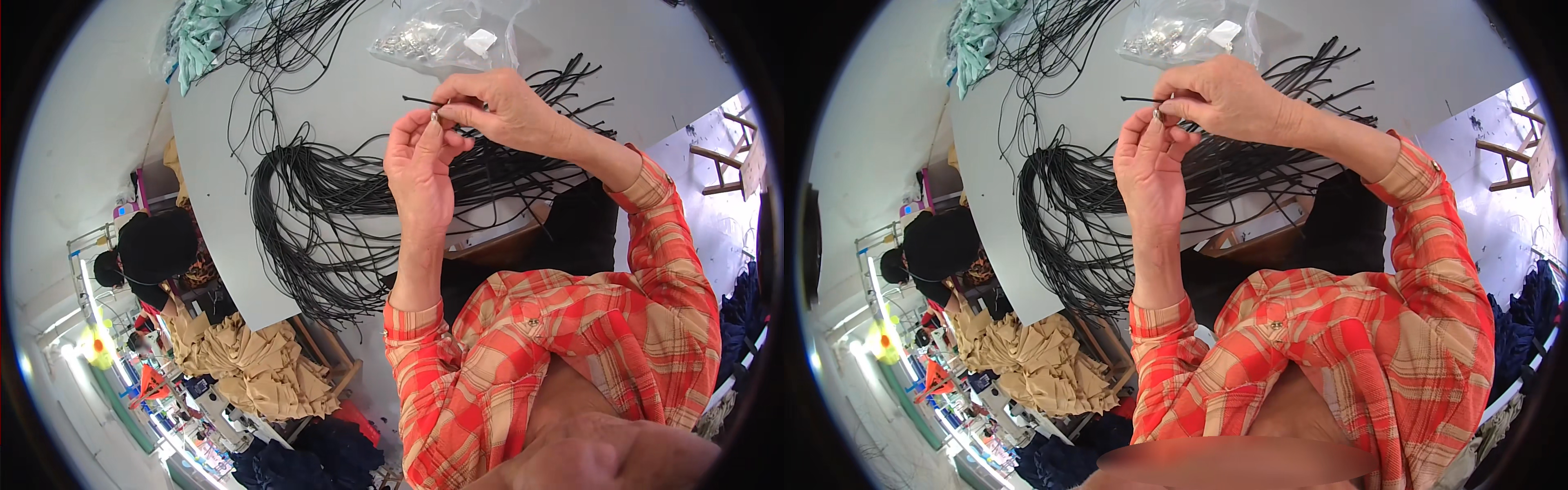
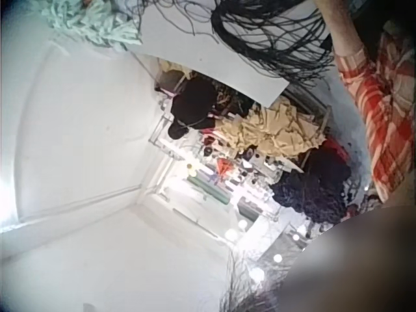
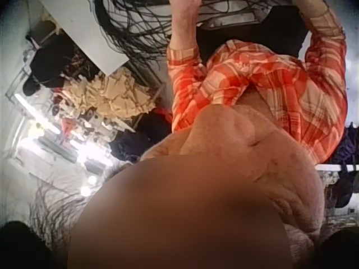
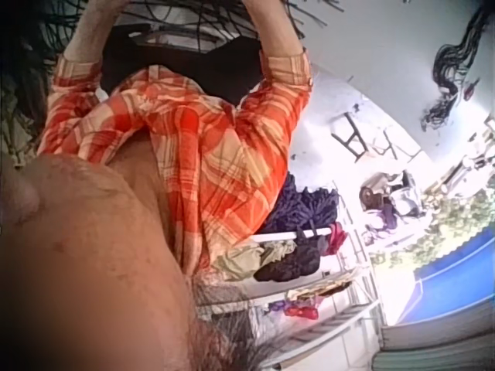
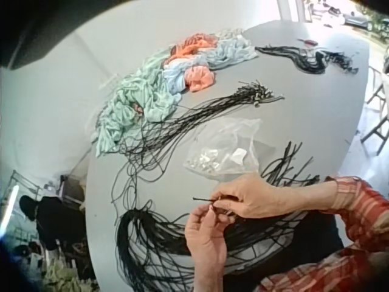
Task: Manually attaching metal tips onto black elastic cords at a workbench.
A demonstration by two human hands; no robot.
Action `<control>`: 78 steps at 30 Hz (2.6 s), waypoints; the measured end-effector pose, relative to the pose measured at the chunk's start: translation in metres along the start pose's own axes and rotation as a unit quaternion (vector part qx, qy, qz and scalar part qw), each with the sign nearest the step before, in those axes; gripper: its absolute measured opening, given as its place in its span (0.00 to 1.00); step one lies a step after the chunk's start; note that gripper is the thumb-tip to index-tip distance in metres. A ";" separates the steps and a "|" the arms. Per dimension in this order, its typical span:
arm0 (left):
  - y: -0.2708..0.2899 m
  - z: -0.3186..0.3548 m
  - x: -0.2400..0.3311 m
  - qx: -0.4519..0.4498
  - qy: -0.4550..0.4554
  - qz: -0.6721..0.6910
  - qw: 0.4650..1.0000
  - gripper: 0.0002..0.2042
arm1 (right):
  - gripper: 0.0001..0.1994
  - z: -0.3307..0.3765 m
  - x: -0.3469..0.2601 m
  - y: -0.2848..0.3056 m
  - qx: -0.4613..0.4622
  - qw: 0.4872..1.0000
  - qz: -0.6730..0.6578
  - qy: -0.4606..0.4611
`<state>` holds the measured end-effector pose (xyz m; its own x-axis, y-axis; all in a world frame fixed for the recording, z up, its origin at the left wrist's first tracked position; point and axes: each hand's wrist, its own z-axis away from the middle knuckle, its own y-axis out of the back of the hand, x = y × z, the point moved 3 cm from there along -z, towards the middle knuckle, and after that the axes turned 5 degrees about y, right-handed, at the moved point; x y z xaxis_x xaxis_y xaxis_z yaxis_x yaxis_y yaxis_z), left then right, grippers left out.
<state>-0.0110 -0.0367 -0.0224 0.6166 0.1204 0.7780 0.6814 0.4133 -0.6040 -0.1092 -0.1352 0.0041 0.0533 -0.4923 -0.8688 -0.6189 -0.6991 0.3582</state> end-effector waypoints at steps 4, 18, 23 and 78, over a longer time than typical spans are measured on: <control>0.000 0.004 0.004 0.006 0.007 -0.093 0.996 0.09 | 0.05 0.000 0.003 -0.001 -0.015 0.994 0.087 0.059; 0.017 0.010 0.008 -0.049 0.049 0.044 0.997 0.10 | 0.05 -0.004 -0.017 0.018 -0.016 0.986 0.090 0.137; 0.014 0.015 0.013 -0.081 0.013 0.076 0.994 0.11 | 0.07 -0.001 -0.036 0.023 0.021 0.956 0.187 0.225; 0.006 0.021 -0.002 -0.032 -0.115 0.001 0.993 0.13 | 0.05 -0.001 -0.021 -0.009 -0.057 0.980 -0.160 0.099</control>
<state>-0.0160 -0.0150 -0.0238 0.5160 0.3277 0.7914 0.7091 0.3549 -0.6093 -0.1035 -0.1194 0.0191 0.3888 -0.3219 -0.8633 -0.4538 -0.8823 0.1246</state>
